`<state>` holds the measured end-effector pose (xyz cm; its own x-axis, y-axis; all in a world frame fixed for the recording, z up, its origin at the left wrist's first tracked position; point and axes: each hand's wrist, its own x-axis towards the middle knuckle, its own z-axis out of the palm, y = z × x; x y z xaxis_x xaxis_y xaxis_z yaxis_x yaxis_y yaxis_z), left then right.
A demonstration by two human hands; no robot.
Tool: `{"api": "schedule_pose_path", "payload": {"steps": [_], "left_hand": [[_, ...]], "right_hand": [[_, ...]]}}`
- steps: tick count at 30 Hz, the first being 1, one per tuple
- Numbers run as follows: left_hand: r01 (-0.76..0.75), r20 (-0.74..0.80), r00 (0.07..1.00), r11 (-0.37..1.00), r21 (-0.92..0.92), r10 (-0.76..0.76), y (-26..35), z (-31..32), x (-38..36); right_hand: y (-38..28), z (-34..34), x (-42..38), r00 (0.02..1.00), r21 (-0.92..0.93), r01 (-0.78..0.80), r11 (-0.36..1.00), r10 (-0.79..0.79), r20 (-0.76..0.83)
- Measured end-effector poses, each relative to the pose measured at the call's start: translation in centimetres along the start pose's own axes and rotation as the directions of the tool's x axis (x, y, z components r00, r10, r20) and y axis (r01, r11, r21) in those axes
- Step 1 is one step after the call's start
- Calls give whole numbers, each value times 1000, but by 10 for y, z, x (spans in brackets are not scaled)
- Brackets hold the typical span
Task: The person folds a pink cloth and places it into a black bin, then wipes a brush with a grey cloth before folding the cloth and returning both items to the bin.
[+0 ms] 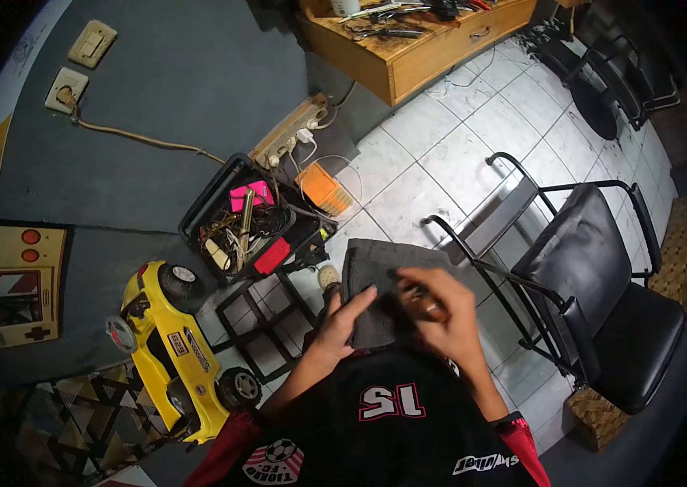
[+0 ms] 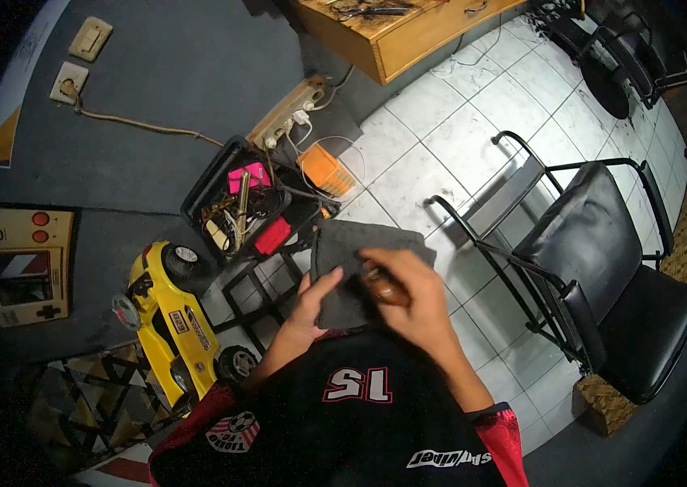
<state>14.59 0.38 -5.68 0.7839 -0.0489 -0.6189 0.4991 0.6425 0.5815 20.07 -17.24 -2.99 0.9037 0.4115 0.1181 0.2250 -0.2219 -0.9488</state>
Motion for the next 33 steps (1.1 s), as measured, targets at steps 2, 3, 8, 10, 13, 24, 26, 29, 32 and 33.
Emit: {"api": "schedule_pose_path", "payload": {"steps": [2, 3, 8, 10, 13, 24, 26, 29, 32, 33], "left_hand": [[42, 69, 997, 979, -200, -29, 5, -11, -3], [105, 153, 987, 919, -381, -50, 6, -18, -3], [165, 312, 949, 777, -608, 42, 8, -31, 3], [139, 332, 943, 876, -462, 25, 14, -26, -2], [-9, 101, 995, 986, 168, -8, 24, -12, -8], [-242, -27, 938, 707, 665, 346, -7, -48, 27], [-312, 7, 897, 623, 718, 441, -7, -36, 32], [-221, -42, 948, 751, 623, 314, -14, -34, 48], [76, -97, 993, 990, 119, -64, 1, -34, 49], [90, -84, 993, 994, 66, -84, -1, -44, 51]], "right_hand": [[9, -3, -3, 960, -105, -93, 990, 61, -274], [16, -7, -2, 956, -63, -144, 988, 122, -268], [32, -12, -9, 931, 409, -345, 845, 363, 36], [30, -9, -7, 923, 421, -357, 834, 385, 19], [38, -4, -8, 881, 453, -411, 791, 472, -26], [15, 0, -6, 927, -132, -297, 946, 252, -278], [3, 0, -3, 969, -61, -205, 977, 212, 127], [21, 30, 0, 971, -108, -35, 994, 59, 230], [42, 53, 4, 938, -110, -337, 935, 343, 41], [53, 60, 6, 931, -97, -355, 930, 361, 48]]}}
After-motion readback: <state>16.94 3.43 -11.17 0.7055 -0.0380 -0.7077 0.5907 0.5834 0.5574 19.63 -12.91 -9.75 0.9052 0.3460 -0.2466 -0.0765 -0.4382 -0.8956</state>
